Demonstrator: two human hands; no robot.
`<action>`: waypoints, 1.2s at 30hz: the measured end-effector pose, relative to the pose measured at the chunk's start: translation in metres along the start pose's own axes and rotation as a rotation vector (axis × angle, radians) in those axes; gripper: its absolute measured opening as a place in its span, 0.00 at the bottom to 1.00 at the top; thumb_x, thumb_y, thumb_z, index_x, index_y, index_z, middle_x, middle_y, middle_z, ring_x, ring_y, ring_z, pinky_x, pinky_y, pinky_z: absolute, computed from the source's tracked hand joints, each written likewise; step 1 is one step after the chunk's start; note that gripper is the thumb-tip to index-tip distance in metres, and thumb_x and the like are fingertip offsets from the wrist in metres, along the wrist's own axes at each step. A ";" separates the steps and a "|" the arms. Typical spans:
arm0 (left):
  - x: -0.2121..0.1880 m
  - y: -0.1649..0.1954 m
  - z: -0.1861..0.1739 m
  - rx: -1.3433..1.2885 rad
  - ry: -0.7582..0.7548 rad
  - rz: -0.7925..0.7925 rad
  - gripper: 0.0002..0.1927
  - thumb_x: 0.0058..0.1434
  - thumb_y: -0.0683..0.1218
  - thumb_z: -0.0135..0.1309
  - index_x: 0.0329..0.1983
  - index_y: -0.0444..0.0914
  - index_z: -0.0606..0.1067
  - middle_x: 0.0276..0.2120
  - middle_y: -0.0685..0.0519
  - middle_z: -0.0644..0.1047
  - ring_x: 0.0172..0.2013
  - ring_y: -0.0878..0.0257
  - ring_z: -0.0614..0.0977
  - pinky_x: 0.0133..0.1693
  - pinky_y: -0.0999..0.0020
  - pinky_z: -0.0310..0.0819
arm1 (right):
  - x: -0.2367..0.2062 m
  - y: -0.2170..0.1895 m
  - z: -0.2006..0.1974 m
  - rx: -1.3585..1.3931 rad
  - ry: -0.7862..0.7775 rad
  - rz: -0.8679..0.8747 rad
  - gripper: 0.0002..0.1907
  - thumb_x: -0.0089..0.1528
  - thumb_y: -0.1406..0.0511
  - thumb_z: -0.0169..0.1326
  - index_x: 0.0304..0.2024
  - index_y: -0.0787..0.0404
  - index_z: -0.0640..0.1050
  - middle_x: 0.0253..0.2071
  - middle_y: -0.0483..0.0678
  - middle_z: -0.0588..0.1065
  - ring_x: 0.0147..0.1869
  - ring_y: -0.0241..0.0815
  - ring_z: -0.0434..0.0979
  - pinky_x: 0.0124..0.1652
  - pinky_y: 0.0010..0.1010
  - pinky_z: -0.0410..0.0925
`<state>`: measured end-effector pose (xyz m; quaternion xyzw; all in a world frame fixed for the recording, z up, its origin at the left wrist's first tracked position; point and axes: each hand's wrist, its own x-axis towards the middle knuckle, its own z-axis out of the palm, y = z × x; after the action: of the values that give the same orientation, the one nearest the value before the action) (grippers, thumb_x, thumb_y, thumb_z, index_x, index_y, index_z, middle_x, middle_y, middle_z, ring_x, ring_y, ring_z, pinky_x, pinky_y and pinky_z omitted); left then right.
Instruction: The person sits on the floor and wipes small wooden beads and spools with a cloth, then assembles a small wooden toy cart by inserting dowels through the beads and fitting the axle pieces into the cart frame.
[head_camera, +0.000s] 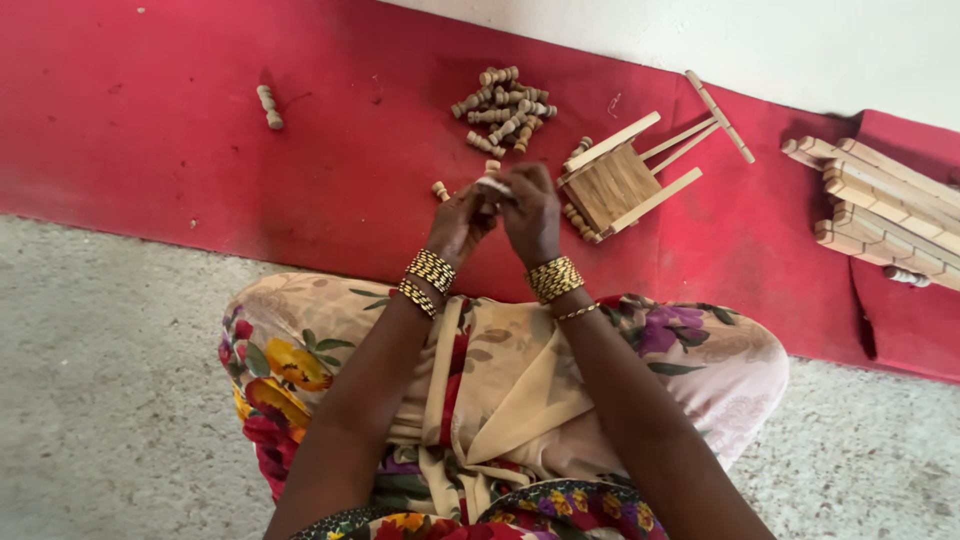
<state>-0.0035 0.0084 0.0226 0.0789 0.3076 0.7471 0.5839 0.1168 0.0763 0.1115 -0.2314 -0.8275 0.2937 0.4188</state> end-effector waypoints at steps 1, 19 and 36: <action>-0.003 0.000 0.004 0.064 0.050 -0.042 0.11 0.72 0.46 0.47 0.49 0.35 0.76 0.35 0.53 0.80 0.33 0.65 0.81 0.34 0.71 0.78 | 0.003 0.004 0.000 0.043 0.031 0.076 0.14 0.59 0.76 0.61 0.47 0.61 0.84 0.47 0.51 0.76 0.46 0.43 0.80 0.41 0.30 0.79; -0.001 -0.010 0.004 0.124 0.023 -0.006 0.12 0.71 0.43 0.53 0.55 0.36 0.78 0.35 0.55 0.78 0.34 0.68 0.78 0.39 0.70 0.77 | -0.003 0.018 0.012 0.095 0.124 0.361 0.11 0.62 0.67 0.62 0.48 0.61 0.83 0.44 0.49 0.75 0.45 0.41 0.78 0.43 0.31 0.75; -0.007 -0.002 0.011 -0.024 0.050 -0.073 0.12 0.75 0.47 0.44 0.48 0.34 0.74 0.35 0.50 0.79 0.31 0.64 0.80 0.34 0.69 0.79 | 0.000 0.020 0.011 0.323 0.165 0.392 0.11 0.65 0.74 0.59 0.48 0.59 0.81 0.46 0.46 0.73 0.45 0.37 0.79 0.39 0.26 0.76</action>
<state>0.0060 0.0062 0.0319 0.0419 0.3159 0.7306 0.6038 0.1104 0.0880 0.0928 -0.3404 -0.6724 0.4775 0.4516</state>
